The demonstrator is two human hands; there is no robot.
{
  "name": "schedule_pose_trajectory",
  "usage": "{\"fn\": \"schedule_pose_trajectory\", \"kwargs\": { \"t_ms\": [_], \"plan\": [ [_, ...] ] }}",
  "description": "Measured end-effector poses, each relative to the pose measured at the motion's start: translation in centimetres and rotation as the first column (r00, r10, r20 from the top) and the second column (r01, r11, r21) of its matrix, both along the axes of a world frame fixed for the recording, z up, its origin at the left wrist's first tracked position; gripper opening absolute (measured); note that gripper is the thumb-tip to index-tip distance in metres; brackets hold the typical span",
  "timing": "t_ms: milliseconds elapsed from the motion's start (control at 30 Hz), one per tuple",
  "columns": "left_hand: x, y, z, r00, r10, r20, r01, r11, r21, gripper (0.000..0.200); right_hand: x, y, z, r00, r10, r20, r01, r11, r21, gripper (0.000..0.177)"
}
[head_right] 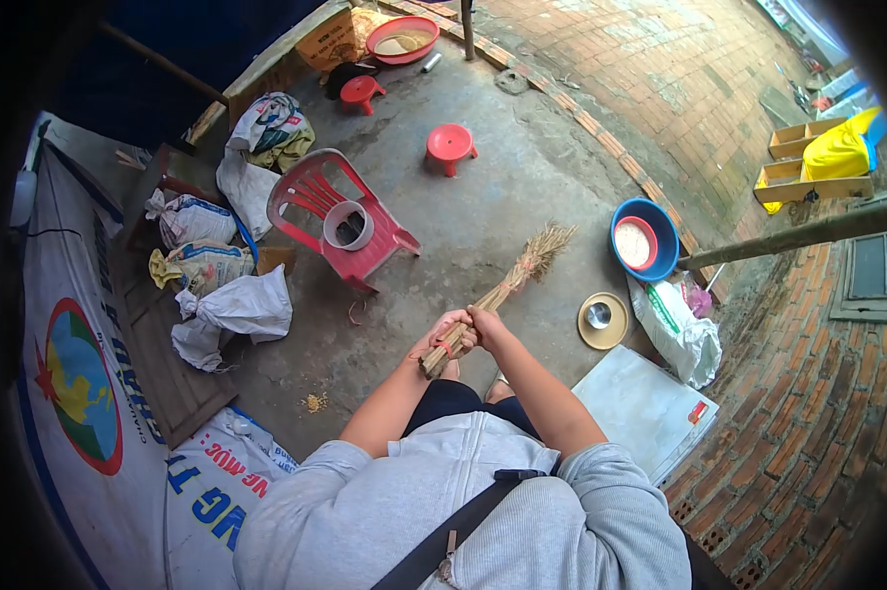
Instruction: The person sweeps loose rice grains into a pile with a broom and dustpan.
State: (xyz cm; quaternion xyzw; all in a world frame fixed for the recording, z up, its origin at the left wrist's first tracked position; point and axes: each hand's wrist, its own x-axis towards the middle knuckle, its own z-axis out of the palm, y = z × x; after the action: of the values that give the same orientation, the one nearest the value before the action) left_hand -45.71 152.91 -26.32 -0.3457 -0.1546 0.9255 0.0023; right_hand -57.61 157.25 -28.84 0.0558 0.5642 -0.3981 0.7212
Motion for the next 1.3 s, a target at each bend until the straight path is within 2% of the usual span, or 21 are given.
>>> {"fn": "schedule_pose_trajectory", "kwargs": {
  "t_ms": [100, 167, 200, 233, 300, 367, 433, 500, 533, 567, 633, 700, 767, 867, 967, 1033, 1067, 1133, 1200, 1233, 1300],
  "plan": [
    [4.2, -2.3, -0.9, 0.999, 0.042, 0.032, -0.039, 0.995, -0.089, 0.015, 4.4, -4.5, 3.1, 0.989, 0.149, -0.017, -0.149, 0.989, 0.02, 0.019],
    [6.0, -3.7, -1.4, 0.96, 0.067, 0.272, 0.062, 0.896, -0.439, 0.018, 6.5, -6.6, -0.2, 0.971, 0.233, 0.059, -0.232, 0.973, -0.01, 0.025],
    [6.4, -3.9, -0.6, 0.928, 0.082, 0.364, 0.119, 0.859, -0.499, 0.02, 7.4, -7.5, -1.3, 0.967, 0.244, 0.077, -0.244, 0.97, -0.011, 0.028],
    [6.1, -4.6, 1.1, 0.879, 0.093, 0.468, 0.154, 0.873, -0.462, 0.019, 8.0, -8.1, -2.4, 0.963, 0.253, 0.093, -0.253, 0.968, -0.012, 0.032],
    [5.1, -6.0, -0.3, 0.868, 0.048, 0.493, 0.18, 0.897, -0.404, 0.018, 7.3, -8.4, -7.6, 0.948, 0.241, 0.207, -0.243, 0.97, -0.016, 0.034],
    [2.9, -6.3, -2.9, 0.883, 0.003, 0.47, 0.197, 0.906, -0.376, 0.017, 5.4, -7.8, -8.6, 0.967, 0.157, 0.202, -0.169, 0.985, 0.04, 0.035],
    [0.1, -6.2, -5.3, 0.857, -0.147, 0.494, 0.369, 0.844, -0.39, 0.016, 3.0, -6.6, -6.4, 0.98, 0.045, 0.196, -0.059, 0.996, 0.066, 0.035],
    [-2.2, -6.7, -3.8, 0.795, -0.418, 0.44, 0.591, 0.697, -0.405, 0.015, 0.4, -4.8, -5.9, 0.945, -0.139, 0.298, 0.131, 0.99, 0.046, 0.037],
    [-2.9, -6.8, -2.3, 0.788, -0.439, 0.431, 0.599, 0.705, -0.379, 0.014, -0.2, -4.5, -5.4, 0.963, -0.171, 0.208, 0.156, 0.984, 0.087, 0.036],
    [-3.2, -7.0, -1.8, 0.791, -0.443, 0.422, 0.599, 0.701, -0.388, 0.014, -1.0, -4.4, -4.8, 0.974, -0.197, 0.114, 0.182, 0.975, 0.124, 0.034],
    [-3.3, -7.4, -2.1, 0.931, -0.362, 0.046, 0.339, 0.813, -0.474, 0.012, -2.7, -4.7, -4.5, 0.972, -0.187, 0.141, 0.179, 0.981, 0.068, 0.03],
    [-3.0, -7.9, -2.4, 0.967, -0.254, 0.029, 0.246, 0.891, -0.381, 0.01, -3.5, -5.1, -3.1, 0.969, -0.168, 0.179, 0.167, 0.986, 0.021, 0.026],
    [-2.2, -8.7, -2.2, 0.964, -0.24, -0.117, 0.203, 0.943, -0.265, 0.01, -2.4, -7.6, 0.9, 0.987, -0.077, 0.138, 0.052, 0.983, 0.173, 0.022],
    [-0.5, -9.6, -0.8, 0.99, -0.14, 0.019, 0.141, 0.97, -0.196, 0.008, -0.7, -10.4, 0.2, 0.994, 0.035, 0.104, -0.055, 0.979, 0.195, 0.025],
    [0.4, -10.4, -2.4, 0.962, -0.046, 0.271, 0.165, 0.885, -0.435, 0.014, 1.1, -13.1, -1.5, 0.976, 0.185, 0.111, -0.201, 0.967, 0.159, 0.026],
    [0.2, -10.0, 1.3, 0.932, 0.159, 0.327, 0.041, 0.848, -0.529, 0.015, 1.0, -14.1, -2.2, 0.925, 0.372, 0.079, -0.374, 0.927, 0.025, 0.022],
    [-0.3, -9.6, 1.6, 0.887, 0.291, 0.359, -0.013, 0.792, -0.61, 0.012, 0.8, -14.4, -3.0, 0.927, 0.354, 0.125, -0.355, 0.935, -0.008, 0.022],
    [-2.7, -10.7, -2.9, 0.827, 0.282, 0.486, 0.06, 0.815, -0.576, 0.011, -0.3, -14.7, -3.8, 0.925, 0.337, 0.175, -0.334, 0.942, -0.047, 0.023],
    [-5.8, -11.4, -4.3, 0.732, 0.282, 0.621, 0.08, 0.869, -0.489, 0.01, -2.3, -14.5, -6.0, 0.956, 0.187, 0.228, -0.142, 0.97, -0.198, 0.027],
    [-8.0, -10.9, -2.9, 0.683, 0.316, 0.658, 0.059, 0.874, -0.481, 0.015, -3.9, -14.2, -9.0, 0.874, 0.146, 0.463, -0.115, 0.989, -0.093, 0.028],
    [-10.8, -9.7, -6.1, 0.766, 0.208, 0.608, 0.115, 0.887, -0.447, 0.023, -7.5, -12.0, -9.5, 0.904, 0.15, 0.4, -0.094, 0.983, -0.157, 0.03]
  ]
}}
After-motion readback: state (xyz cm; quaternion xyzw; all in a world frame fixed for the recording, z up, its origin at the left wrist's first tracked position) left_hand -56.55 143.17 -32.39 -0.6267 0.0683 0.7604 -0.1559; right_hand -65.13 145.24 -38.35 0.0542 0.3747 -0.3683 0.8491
